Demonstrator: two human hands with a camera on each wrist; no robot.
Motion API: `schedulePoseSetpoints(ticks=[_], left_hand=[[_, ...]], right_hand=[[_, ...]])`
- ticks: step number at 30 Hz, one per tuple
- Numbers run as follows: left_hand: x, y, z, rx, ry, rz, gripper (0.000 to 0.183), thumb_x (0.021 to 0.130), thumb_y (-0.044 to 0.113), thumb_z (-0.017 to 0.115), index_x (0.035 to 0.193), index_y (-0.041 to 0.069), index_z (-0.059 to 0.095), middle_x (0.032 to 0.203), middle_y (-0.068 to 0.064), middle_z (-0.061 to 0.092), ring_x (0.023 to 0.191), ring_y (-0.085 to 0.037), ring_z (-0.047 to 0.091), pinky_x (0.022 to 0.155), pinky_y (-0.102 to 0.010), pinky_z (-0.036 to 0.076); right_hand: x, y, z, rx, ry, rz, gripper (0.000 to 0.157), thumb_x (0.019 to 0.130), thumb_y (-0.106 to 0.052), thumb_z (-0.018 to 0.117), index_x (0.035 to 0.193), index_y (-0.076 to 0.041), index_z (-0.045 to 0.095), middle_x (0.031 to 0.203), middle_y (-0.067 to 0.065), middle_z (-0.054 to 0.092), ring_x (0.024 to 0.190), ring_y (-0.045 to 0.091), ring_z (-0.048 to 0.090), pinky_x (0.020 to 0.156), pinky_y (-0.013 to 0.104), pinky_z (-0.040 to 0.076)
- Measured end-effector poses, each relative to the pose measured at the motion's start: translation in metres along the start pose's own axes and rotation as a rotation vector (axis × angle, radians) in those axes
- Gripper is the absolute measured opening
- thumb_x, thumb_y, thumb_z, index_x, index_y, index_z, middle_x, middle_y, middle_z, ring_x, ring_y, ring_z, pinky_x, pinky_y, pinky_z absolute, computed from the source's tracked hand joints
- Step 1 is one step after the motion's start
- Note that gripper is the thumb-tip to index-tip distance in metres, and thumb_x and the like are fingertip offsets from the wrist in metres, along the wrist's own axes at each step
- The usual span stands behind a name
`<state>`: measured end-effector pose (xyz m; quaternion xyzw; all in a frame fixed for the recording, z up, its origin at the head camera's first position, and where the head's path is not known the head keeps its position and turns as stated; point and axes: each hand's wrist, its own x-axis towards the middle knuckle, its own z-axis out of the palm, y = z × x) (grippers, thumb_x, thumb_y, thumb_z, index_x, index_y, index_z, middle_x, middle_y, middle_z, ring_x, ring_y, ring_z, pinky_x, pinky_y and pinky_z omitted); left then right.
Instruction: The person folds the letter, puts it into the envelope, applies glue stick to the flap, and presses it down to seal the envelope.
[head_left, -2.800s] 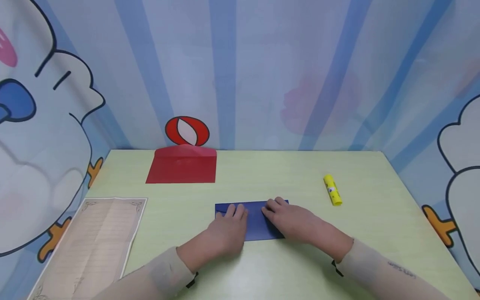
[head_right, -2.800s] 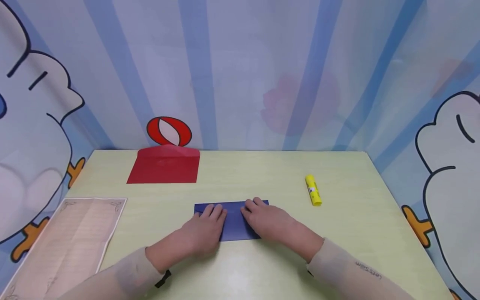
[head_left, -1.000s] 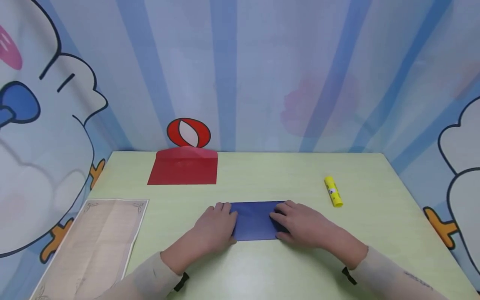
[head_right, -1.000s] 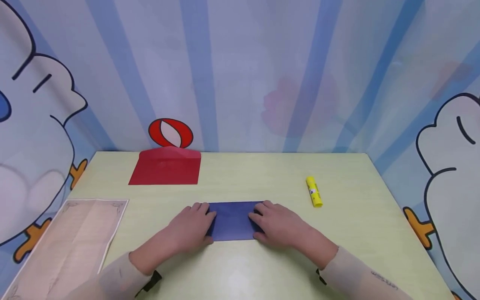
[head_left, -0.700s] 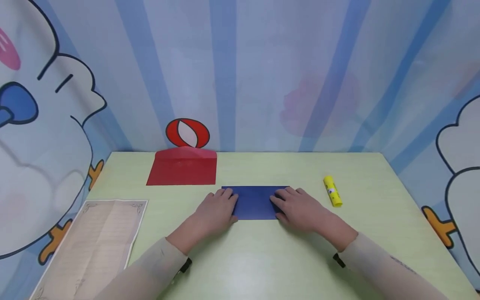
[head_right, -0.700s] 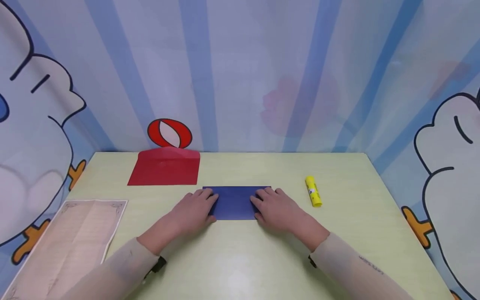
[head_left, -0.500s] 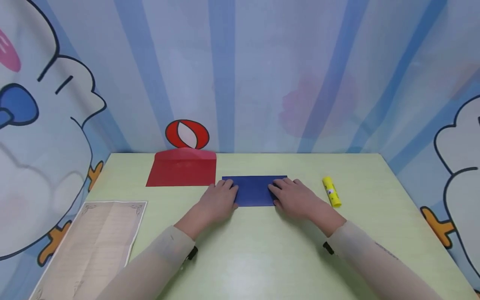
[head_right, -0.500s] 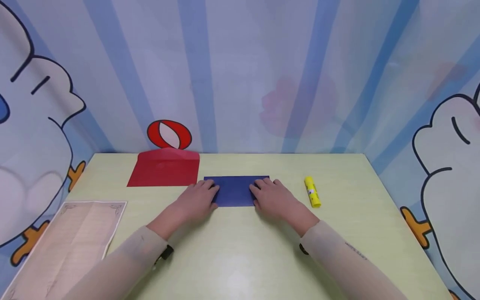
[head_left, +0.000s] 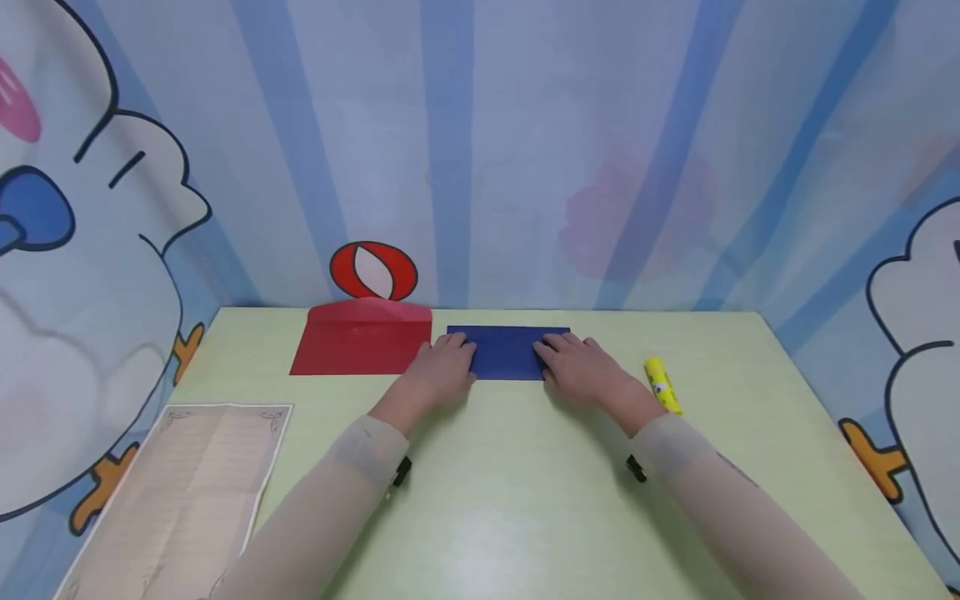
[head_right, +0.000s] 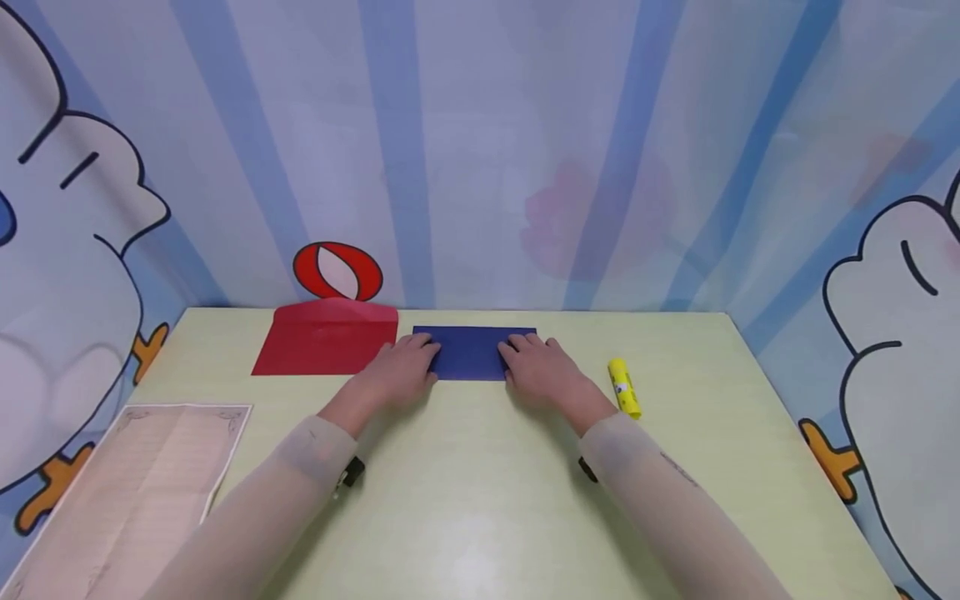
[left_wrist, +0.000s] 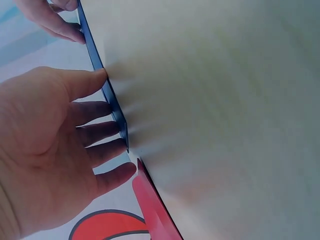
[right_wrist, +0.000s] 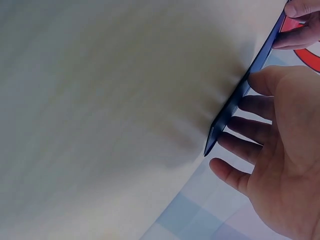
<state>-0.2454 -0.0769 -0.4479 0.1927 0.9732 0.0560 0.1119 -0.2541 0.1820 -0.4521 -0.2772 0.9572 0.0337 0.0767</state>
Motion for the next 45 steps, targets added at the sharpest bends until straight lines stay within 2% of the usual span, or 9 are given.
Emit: schedulePoseSetpoints(ticks=[10,18,26,32,37,41,45], left_hand=[[0.004,-0.001,0.002,-0.007,0.013,-0.013,0.064,0.108,0.032,0.060,0.163,0.007,0.040,0.168,-0.015,0.035,0.155,-0.036,0.030,0.123,-0.059,0.030],[0.002,-0.002,0.003,-0.016,0.051,-0.015,0.064,0.107,0.032,0.063,0.162,0.006,0.041,0.165,-0.016,0.035,0.152,-0.036,0.033,0.121,-0.059,0.032],[-0.010,-0.003,-0.007,-0.060,0.124,-0.028,0.068,0.102,0.032,0.072,0.158,0.005,0.045,0.160,-0.017,0.040,0.145,-0.037,0.040,0.115,-0.059,0.039],[-0.032,-0.010,-0.015,-0.074,0.203,-0.033,0.074,0.096,0.032,0.080,0.157,0.005,0.048,0.153,-0.019,0.047,0.138,-0.038,0.047,0.109,-0.058,0.046],[-0.062,-0.020,-0.023,-0.115,0.264,-0.047,0.075,0.093,0.032,0.083,0.154,0.004,0.051,0.146,-0.019,0.053,0.130,-0.038,0.055,0.102,-0.057,0.052],[-0.091,-0.034,-0.028,-0.168,0.304,-0.085,0.075,0.092,0.030,0.084,0.154,0.003,0.051,0.146,-0.021,0.054,0.131,-0.040,0.055,0.102,-0.059,0.053],[-0.123,-0.058,-0.033,-0.182,0.330,-0.164,0.079,0.089,0.027,0.086,0.153,-0.001,0.048,0.145,-0.027,0.052,0.130,-0.047,0.053,0.098,-0.062,0.055]], right_hand=[[0.003,0.001,0.000,0.009,0.006,0.005,0.057,0.112,-0.028,0.050,0.163,-0.004,0.040,0.166,0.020,0.039,0.153,0.042,0.035,0.118,0.064,0.034],[-0.001,-0.004,-0.002,-0.003,0.020,-0.004,0.057,0.112,-0.029,0.054,0.163,-0.005,0.041,0.165,0.019,0.041,0.152,0.041,0.037,0.117,0.062,0.036],[-0.011,-0.005,-0.004,-0.009,0.091,-0.027,0.055,0.111,-0.028,0.058,0.159,-0.004,0.046,0.161,0.020,0.046,0.149,0.042,0.041,0.115,0.062,0.039],[-0.027,-0.009,-0.008,0.026,0.143,-0.043,0.055,0.107,-0.024,0.066,0.156,-0.006,0.051,0.158,0.019,0.050,0.147,0.041,0.044,0.113,0.062,0.041],[-0.042,-0.015,-0.012,0.135,0.178,-0.052,0.054,0.105,-0.023,0.069,0.155,-0.006,0.053,0.156,0.019,0.052,0.143,0.040,0.050,0.112,0.059,0.045],[-0.056,-0.019,-0.013,0.271,0.174,-0.042,0.055,0.106,-0.025,0.068,0.155,-0.006,0.052,0.155,0.017,0.052,0.143,0.037,0.051,0.112,0.054,0.047],[-0.070,-0.023,-0.013,0.375,0.174,-0.046,0.054,0.107,-0.027,0.067,0.155,-0.007,0.053,0.155,0.015,0.052,0.143,0.035,0.051,0.110,0.053,0.049]])
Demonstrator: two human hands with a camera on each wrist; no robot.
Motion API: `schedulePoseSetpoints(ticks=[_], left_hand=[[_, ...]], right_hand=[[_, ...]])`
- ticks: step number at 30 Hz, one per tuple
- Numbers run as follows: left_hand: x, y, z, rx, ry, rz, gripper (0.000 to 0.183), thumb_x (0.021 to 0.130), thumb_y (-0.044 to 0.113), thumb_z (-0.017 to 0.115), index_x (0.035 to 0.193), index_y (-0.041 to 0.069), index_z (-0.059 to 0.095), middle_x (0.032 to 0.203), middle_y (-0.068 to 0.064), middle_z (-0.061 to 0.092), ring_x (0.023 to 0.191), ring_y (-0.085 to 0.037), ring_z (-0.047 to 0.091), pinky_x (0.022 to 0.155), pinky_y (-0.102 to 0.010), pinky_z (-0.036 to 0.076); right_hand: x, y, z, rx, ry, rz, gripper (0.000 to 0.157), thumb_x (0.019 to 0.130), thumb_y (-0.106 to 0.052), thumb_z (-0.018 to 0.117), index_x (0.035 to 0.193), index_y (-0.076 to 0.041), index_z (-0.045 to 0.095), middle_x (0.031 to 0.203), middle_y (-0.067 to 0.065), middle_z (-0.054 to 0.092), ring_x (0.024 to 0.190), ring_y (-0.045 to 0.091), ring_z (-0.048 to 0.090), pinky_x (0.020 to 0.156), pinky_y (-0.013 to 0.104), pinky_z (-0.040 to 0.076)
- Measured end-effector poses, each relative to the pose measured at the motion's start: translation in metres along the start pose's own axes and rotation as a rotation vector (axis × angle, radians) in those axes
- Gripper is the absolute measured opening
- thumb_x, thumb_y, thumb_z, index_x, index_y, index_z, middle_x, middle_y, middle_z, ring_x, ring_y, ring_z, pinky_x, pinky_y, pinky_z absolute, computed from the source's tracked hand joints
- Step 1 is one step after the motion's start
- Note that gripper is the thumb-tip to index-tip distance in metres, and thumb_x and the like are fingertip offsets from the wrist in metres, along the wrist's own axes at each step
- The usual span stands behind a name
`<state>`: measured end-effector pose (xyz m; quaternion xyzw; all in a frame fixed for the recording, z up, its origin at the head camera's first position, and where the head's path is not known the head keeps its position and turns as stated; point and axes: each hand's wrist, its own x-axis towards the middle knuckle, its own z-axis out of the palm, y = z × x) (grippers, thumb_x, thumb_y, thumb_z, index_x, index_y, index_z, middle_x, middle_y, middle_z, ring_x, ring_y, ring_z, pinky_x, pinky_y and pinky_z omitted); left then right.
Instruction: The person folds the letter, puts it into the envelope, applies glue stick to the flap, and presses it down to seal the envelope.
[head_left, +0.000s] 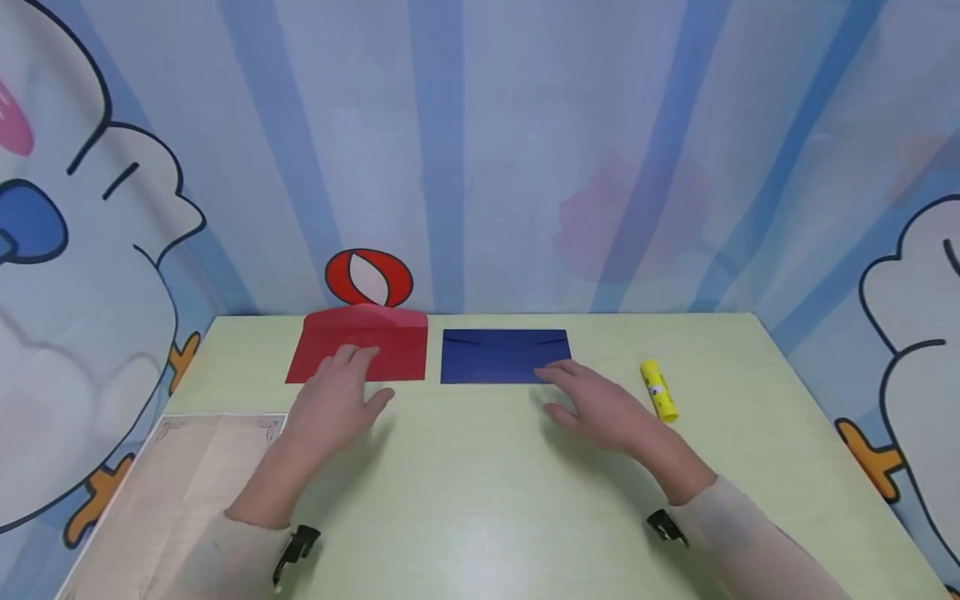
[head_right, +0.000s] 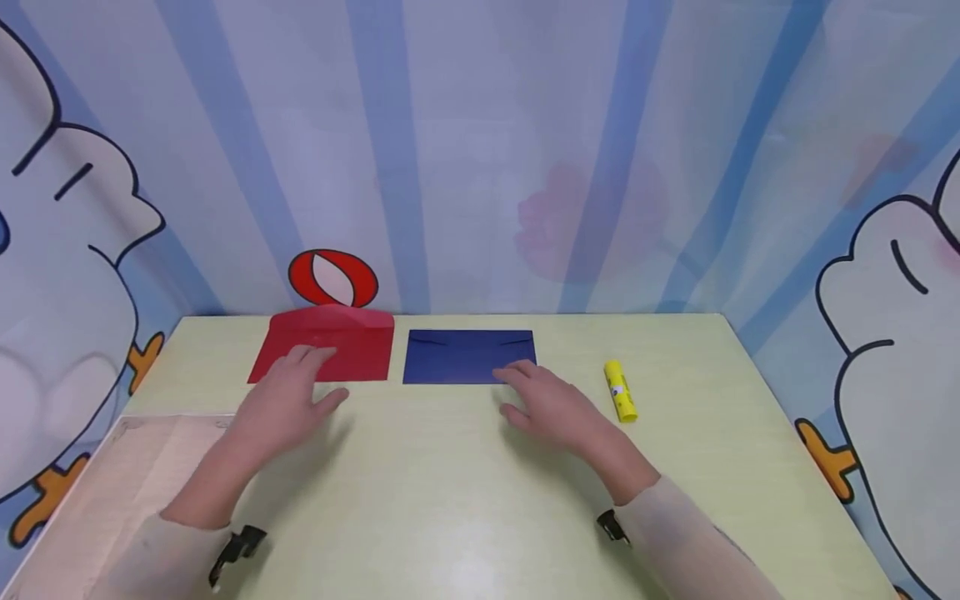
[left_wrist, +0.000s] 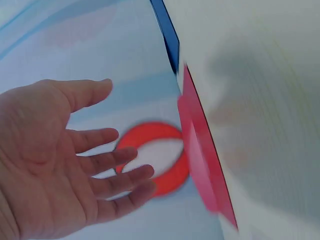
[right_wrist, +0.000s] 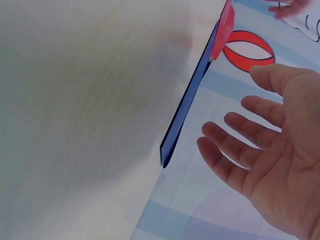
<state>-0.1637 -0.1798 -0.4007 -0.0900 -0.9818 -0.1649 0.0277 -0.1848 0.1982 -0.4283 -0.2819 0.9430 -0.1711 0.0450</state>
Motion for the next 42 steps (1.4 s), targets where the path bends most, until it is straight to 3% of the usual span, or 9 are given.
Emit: schedulePoseSetpoints(ticks=[5,10,14,17,21,24,29,34,42], left_hand=[[-0.025,-0.043,-0.018,0.018,-0.016,-0.157,0.087,0.088,0.030,0.086,0.153,-0.009,0.042,0.142,-0.035,0.046,0.126,-0.056,0.049,0.089,-0.066,0.057],[-0.047,-0.098,-0.031,0.041,-0.087,-0.360,0.095,0.091,0.039,0.081,0.148,-0.020,0.034,0.137,-0.045,0.035,0.123,-0.063,0.038,0.091,-0.072,0.051],[-0.065,-0.140,-0.040,0.066,-0.194,-0.560,0.105,0.087,0.053,0.082,0.134,-0.028,0.033,0.120,-0.048,0.034,0.111,-0.061,0.039,0.089,-0.073,0.047],[-0.078,-0.157,-0.044,0.077,-0.305,-0.693,0.112,0.084,0.063,0.080,0.127,-0.031,0.036,0.111,-0.047,0.036,0.105,-0.057,0.041,0.088,-0.068,0.047],[-0.088,-0.166,-0.046,0.101,-0.421,-0.718,0.114,0.085,0.068,0.077,0.126,-0.032,0.040,0.111,-0.048,0.044,0.105,-0.055,0.049,0.097,-0.067,0.046],[-0.089,-0.167,-0.046,0.125,-0.450,-0.722,0.112,0.086,0.066,0.077,0.127,-0.032,0.041,0.112,-0.047,0.049,0.106,-0.054,0.052,0.103,-0.068,0.043],[-0.086,-0.162,-0.041,0.143,-0.474,-0.798,0.114,0.086,0.068,0.077,0.133,-0.029,0.041,0.116,-0.047,0.049,0.111,-0.055,0.049,0.107,-0.068,0.040],[-0.080,-0.156,-0.037,0.133,-0.489,-0.812,0.119,0.080,0.074,0.079,0.135,-0.026,0.045,0.114,-0.045,0.050,0.108,-0.052,0.051,0.103,-0.066,0.044],[-0.074,-0.153,-0.039,0.166,-0.473,-0.844,0.118,0.081,0.068,0.082,0.131,-0.030,0.041,0.124,-0.054,0.039,0.124,-0.070,0.039,0.106,-0.074,0.041]], right_hand=[[-0.016,-0.005,-0.001,0.075,-0.005,0.004,0.054,0.107,-0.028,0.066,0.155,-0.008,0.053,0.156,0.011,0.052,0.144,0.033,0.051,0.111,0.053,0.048],[-0.025,-0.010,-0.002,0.074,-0.009,-0.013,0.054,0.107,-0.029,0.067,0.155,-0.010,0.053,0.157,0.009,0.052,0.144,0.031,0.051,0.111,0.053,0.048],[-0.029,-0.011,-0.003,0.055,-0.007,-0.032,0.054,0.106,-0.030,0.068,0.154,-0.010,0.055,0.156,0.009,0.053,0.144,0.031,0.051,0.111,0.052,0.048],[-0.031,-0.011,-0.003,0.041,-0.006,-0.041,0.054,0.105,-0.030,0.069,0.154,-0.011,0.055,0.156,0.009,0.052,0.145,0.031,0.050,0.112,0.052,0.047],[-0.033,-0.012,-0.003,0.044,-0.009,-0.048,0.054,0.105,-0.029,0.069,0.154,-0.011,0.055,0.157,0.010,0.052,0.145,0.032,0.050,0.112,0.053,0.047],[-0.034,-0.014,-0.002,0.053,-0.011,-0.055,0.055,0.104,-0.029,0.070,0.154,-0.010,0.055,0.157,0.010,0.052,0.145,0.032,0.050,0.112,0.052,0.048],[-0.034,-0.016,0.000,0.059,-0.011,-0.072,0.054,0.104,-0.027,0.071,0.153,-0.009,0.055,0.155,0.008,0.053,0.144,0.030,0.051,0.112,0.051,0.048],[-0.035,-0.015,0.001,0.060,-0.009,-0.069,0.054,0.104,-0.026,0.071,0.153,-0.010,0.056,0.155,0.008,0.053,0.143,0.029,0.052,0.111,0.049,0.048],[-0.034,-0.013,0.005,0.060,-0.004,-0.082,0.055,0.103,-0.025,0.072,0.153,-0.010,0.055,0.154,0.007,0.054,0.142,0.027,0.053,0.112,0.047,0.048]])
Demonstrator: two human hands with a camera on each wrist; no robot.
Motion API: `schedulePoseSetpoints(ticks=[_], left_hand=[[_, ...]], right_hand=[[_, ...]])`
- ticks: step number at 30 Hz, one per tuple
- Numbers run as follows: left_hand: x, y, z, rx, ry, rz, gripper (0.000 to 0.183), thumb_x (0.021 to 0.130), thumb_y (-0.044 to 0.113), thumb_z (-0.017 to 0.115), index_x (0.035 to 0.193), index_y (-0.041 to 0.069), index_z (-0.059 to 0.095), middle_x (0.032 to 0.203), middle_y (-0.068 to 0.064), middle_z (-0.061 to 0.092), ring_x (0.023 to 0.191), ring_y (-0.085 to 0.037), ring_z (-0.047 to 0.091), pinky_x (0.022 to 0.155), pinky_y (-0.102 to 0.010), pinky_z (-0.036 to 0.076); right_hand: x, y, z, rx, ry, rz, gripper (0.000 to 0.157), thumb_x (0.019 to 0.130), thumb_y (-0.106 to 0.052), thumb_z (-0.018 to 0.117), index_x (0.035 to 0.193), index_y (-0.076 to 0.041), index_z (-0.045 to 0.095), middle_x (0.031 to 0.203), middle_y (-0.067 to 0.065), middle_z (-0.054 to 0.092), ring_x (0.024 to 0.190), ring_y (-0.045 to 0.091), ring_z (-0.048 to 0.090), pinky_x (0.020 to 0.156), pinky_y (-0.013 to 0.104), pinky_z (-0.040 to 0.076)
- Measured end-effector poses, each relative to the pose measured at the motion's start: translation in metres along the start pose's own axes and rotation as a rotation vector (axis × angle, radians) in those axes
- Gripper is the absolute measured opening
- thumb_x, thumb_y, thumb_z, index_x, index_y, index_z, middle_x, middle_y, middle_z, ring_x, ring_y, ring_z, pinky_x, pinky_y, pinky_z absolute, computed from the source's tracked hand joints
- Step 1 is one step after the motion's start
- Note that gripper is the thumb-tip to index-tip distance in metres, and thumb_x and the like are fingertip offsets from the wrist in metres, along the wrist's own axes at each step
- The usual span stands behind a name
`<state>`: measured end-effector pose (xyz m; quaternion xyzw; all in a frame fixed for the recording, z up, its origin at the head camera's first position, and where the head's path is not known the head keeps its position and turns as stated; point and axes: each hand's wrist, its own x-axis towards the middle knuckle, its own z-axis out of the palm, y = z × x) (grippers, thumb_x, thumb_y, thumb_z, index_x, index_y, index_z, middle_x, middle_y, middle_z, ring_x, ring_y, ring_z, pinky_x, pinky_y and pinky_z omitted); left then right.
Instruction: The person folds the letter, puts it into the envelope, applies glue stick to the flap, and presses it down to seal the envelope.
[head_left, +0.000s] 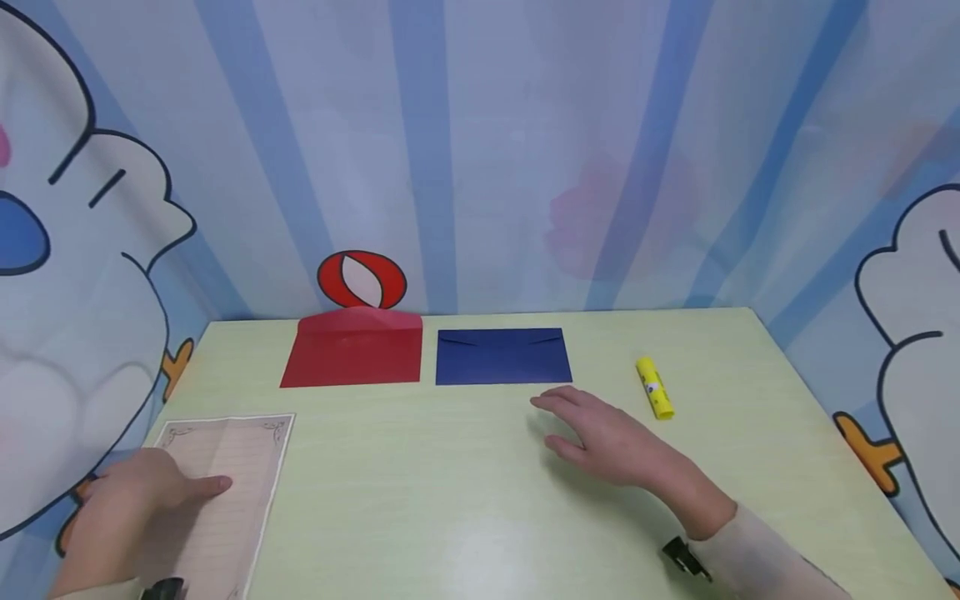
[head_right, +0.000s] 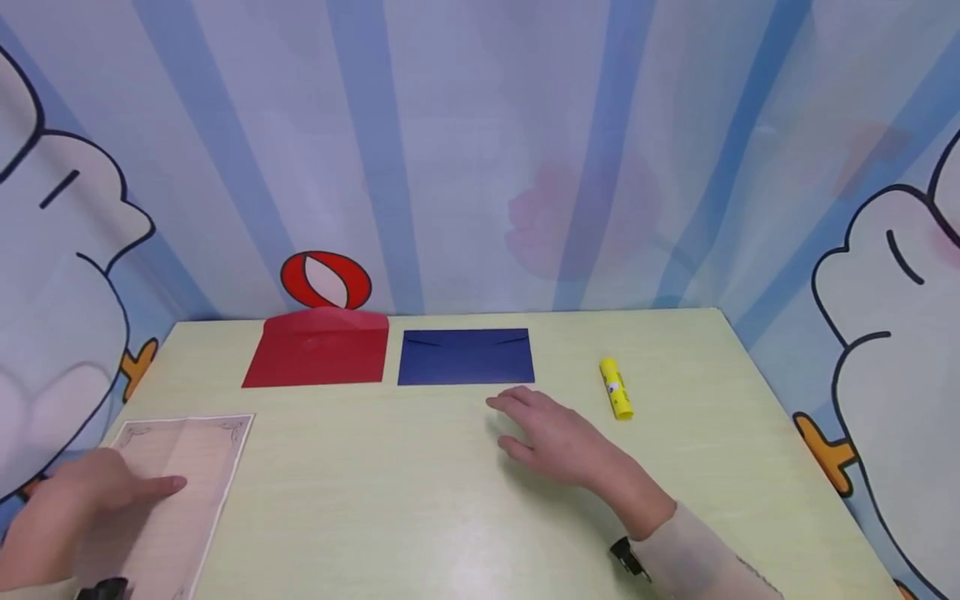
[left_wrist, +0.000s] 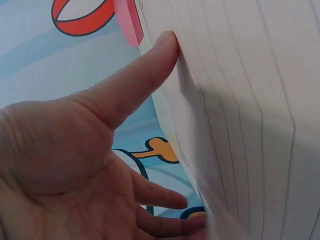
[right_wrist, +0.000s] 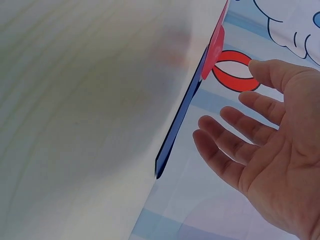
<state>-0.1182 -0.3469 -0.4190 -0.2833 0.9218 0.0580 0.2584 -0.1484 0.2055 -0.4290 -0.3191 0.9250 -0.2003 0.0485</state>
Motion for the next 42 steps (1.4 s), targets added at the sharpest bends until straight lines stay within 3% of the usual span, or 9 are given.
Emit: schedulePoseSetpoints(ticks=[3,6,10,13,18,20,26,35,42], left_hand=[[0.002,-0.002,0.001,-0.100,0.017,-0.048,0.128,0.074,0.066,0.089,0.133,-0.031,0.031,0.121,-0.054,0.029,0.123,-0.067,0.033,0.101,-0.075,0.043],[0.008,-0.007,0.001,-0.144,0.035,-0.018,0.127,0.073,0.062,0.092,0.132,-0.031,0.029,0.120,-0.051,0.026,0.120,-0.066,0.033,0.099,-0.076,0.043],[0.018,-0.016,-0.003,-0.166,0.054,0.128,0.095,0.092,0.044,0.082,0.131,-0.030,0.037,0.116,-0.047,0.044,0.106,-0.056,0.050,0.092,-0.070,0.047],[0.020,-0.019,-0.010,-0.254,0.056,0.224,0.072,0.104,0.030,0.067,0.135,-0.027,0.037,0.115,-0.042,0.053,0.097,-0.047,0.055,0.085,-0.067,0.047],[0.008,-0.007,-0.022,-0.410,0.053,0.402,0.065,0.112,0.032,0.052,0.146,-0.019,0.030,0.118,-0.036,0.057,0.091,-0.037,0.063,0.071,-0.048,0.056],[-0.002,0.002,-0.023,-0.444,0.085,0.478,0.065,0.113,0.035,0.051,0.147,-0.017,0.032,0.114,-0.033,0.060,0.086,-0.031,0.066,0.065,-0.042,0.058],[-0.036,0.040,-0.021,-0.592,0.135,0.625,0.065,0.113,0.038,0.050,0.154,-0.010,0.034,0.120,-0.030,0.063,0.083,-0.027,0.070,0.066,-0.042,0.062],[-0.071,0.105,-0.012,-0.901,0.051,0.704,0.060,0.111,0.036,0.057,0.157,0.003,0.037,0.128,-0.024,0.063,0.091,-0.028,0.076,0.073,-0.039,0.064],[-0.083,0.163,0.003,-1.011,0.038,0.670,0.054,0.109,0.032,0.062,0.154,0.009,0.041,0.128,-0.015,0.062,0.101,-0.028,0.072,0.080,-0.036,0.063]], right_hand=[[0.001,-0.001,0.001,0.001,-0.001,-0.011,0.055,0.103,-0.025,0.072,0.153,-0.009,0.055,0.154,0.008,0.053,0.142,0.027,0.052,0.112,0.048,0.048],[0.002,-0.001,0.002,-0.001,-0.005,-0.014,0.055,0.104,-0.026,0.071,0.153,-0.009,0.055,0.155,0.008,0.053,0.143,0.027,0.052,0.112,0.047,0.048],[0.003,-0.001,0.004,0.000,0.001,-0.020,0.054,0.103,-0.024,0.072,0.153,-0.009,0.055,0.153,0.008,0.055,0.141,0.028,0.053,0.112,0.048,0.048],[0.005,0.000,0.006,0.011,0.010,-0.022,0.053,0.103,-0.023,0.071,0.152,-0.008,0.055,0.151,0.008,0.056,0.140,0.028,0.055,0.111,0.048,0.048],[0.007,0.001,0.010,0.039,0.019,-0.013,0.053,0.104,-0.024,0.070,0.153,-0.009,0.055,0.150,0.008,0.057,0.140,0.027,0.054,0.112,0.048,0.048],[0.009,0.001,0.010,0.058,0.022,-0.010,0.053,0.105,-0.023,0.069,0.153,-0.009,0.054,0.151,0.008,0.057,0.140,0.027,0.055,0.111,0.048,0.048],[0.014,-0.004,0.009,0.142,0.027,0.030,0.054,0.106,-0.025,0.067,0.156,-0.010,0.052,0.152,0.006,0.056,0.127,0.025,0.064,0.099,0.044,0.055],[0.023,-0.013,0.009,0.354,0.080,0.061,0.053,0.108,-0.027,0.066,0.156,-0.011,0.050,0.152,0.012,0.057,0.124,0.026,0.067,0.093,0.044,0.059],[0.031,-0.021,0.011,0.529,0.184,0.129,0.047,0.110,-0.034,0.061,0.147,-0.006,0.058,0.129,0.014,0.069,0.108,0.024,0.072,0.085,0.043,0.061]])
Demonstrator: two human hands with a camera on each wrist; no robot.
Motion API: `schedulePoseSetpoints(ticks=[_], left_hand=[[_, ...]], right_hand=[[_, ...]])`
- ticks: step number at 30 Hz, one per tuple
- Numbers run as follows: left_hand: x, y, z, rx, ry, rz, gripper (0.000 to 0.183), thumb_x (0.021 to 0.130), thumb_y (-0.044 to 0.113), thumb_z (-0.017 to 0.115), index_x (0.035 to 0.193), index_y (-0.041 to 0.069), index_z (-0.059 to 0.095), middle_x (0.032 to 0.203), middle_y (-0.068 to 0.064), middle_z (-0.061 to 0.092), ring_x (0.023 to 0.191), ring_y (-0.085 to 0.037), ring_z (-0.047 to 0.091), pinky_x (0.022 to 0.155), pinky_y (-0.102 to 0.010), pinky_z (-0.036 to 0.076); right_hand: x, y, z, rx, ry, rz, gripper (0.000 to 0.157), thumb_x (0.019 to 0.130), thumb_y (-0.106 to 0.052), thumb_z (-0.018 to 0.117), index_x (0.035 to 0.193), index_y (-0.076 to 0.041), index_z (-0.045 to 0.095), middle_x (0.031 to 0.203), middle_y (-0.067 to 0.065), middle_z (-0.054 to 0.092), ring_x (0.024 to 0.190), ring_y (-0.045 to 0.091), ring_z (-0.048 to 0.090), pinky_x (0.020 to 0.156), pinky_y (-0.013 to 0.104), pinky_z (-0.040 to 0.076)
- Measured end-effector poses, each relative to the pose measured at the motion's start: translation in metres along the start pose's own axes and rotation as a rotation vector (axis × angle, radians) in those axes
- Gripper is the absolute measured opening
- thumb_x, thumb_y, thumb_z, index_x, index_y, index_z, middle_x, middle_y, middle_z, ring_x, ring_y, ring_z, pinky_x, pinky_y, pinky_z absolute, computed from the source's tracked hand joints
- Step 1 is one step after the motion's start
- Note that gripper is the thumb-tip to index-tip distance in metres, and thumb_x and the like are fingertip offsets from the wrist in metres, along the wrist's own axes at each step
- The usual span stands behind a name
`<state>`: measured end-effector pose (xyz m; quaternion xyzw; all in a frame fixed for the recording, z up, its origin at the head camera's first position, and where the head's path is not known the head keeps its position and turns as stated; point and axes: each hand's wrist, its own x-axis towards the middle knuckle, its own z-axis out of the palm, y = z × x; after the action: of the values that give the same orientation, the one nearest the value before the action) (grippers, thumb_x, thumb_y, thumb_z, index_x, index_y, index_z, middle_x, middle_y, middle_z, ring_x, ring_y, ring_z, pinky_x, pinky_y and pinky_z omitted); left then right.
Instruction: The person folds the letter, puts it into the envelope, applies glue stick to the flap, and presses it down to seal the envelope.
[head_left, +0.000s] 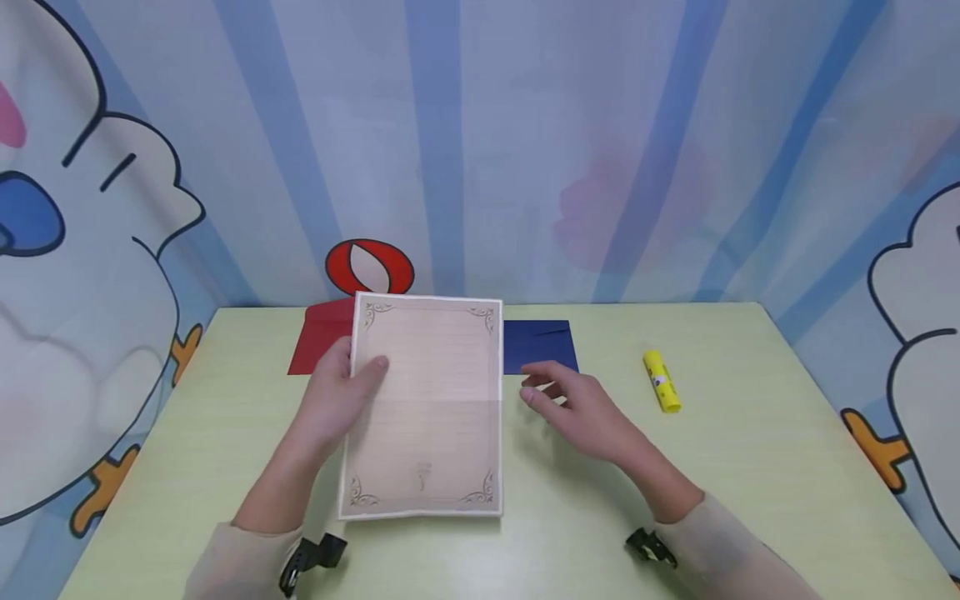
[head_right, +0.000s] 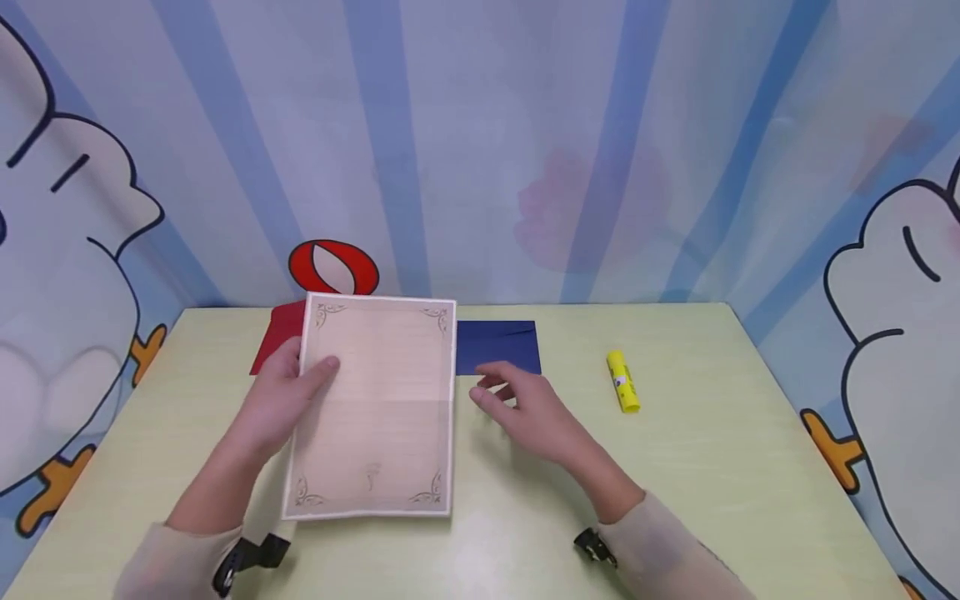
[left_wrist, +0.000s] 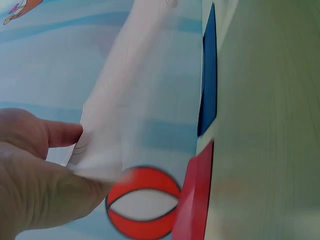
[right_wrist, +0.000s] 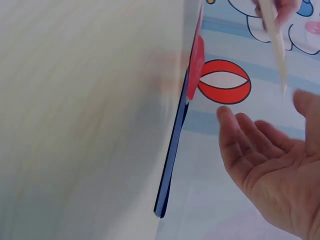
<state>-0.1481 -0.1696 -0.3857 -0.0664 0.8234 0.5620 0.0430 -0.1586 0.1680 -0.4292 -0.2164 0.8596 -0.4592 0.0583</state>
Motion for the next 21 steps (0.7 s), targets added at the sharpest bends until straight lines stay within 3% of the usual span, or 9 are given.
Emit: schedulePoseSetpoints(ticks=[5,11,15,21], left_hand=[[0.014,0.006,0.034,-0.072,0.013,0.006,0.050,0.108,0.031,0.063,0.151,0.011,0.045,0.128,-0.011,0.062,0.108,-0.025,0.070,0.088,-0.035,0.062],[0.027,0.010,0.061,-0.169,-0.024,0.022,0.045,0.108,0.029,0.064,0.147,0.013,0.048,0.124,-0.009,0.064,0.106,-0.024,0.072,0.089,-0.036,0.061],[0.030,0.010,0.070,-0.207,-0.042,0.008,0.042,0.108,0.031,0.063,0.144,0.014,0.051,0.122,-0.009,0.067,0.104,-0.023,0.073,0.089,-0.036,0.061],[0.030,0.011,0.068,-0.205,-0.079,0.004,0.038,0.108,0.035,0.064,0.138,0.012,0.058,0.115,-0.009,0.073,0.099,-0.023,0.076,0.087,-0.033,0.062]], right_hand=[[0.008,-0.006,0.002,0.176,0.097,0.120,0.045,0.111,-0.038,0.058,0.137,-0.002,0.062,0.112,0.013,0.072,0.092,0.028,0.072,0.072,0.042,0.063],[0.015,-0.005,0.000,0.310,0.222,0.232,0.034,0.110,-0.033,0.060,0.121,-0.001,0.067,0.099,0.014,0.072,0.083,0.027,0.068,0.068,0.032,0.060],[0.017,-0.002,-0.002,0.365,0.279,0.257,0.033,0.111,-0.032,0.059,0.120,-0.001,0.067,0.099,0.016,0.071,0.084,0.027,0.069,0.069,0.030,0.059],[0.018,0.000,-0.006,0.404,0.371,0.259,0.033,0.110,-0.033,0.060,0.119,-0.002,0.067,0.096,0.016,0.067,0.079,0.024,0.064,0.065,0.027,0.057]])
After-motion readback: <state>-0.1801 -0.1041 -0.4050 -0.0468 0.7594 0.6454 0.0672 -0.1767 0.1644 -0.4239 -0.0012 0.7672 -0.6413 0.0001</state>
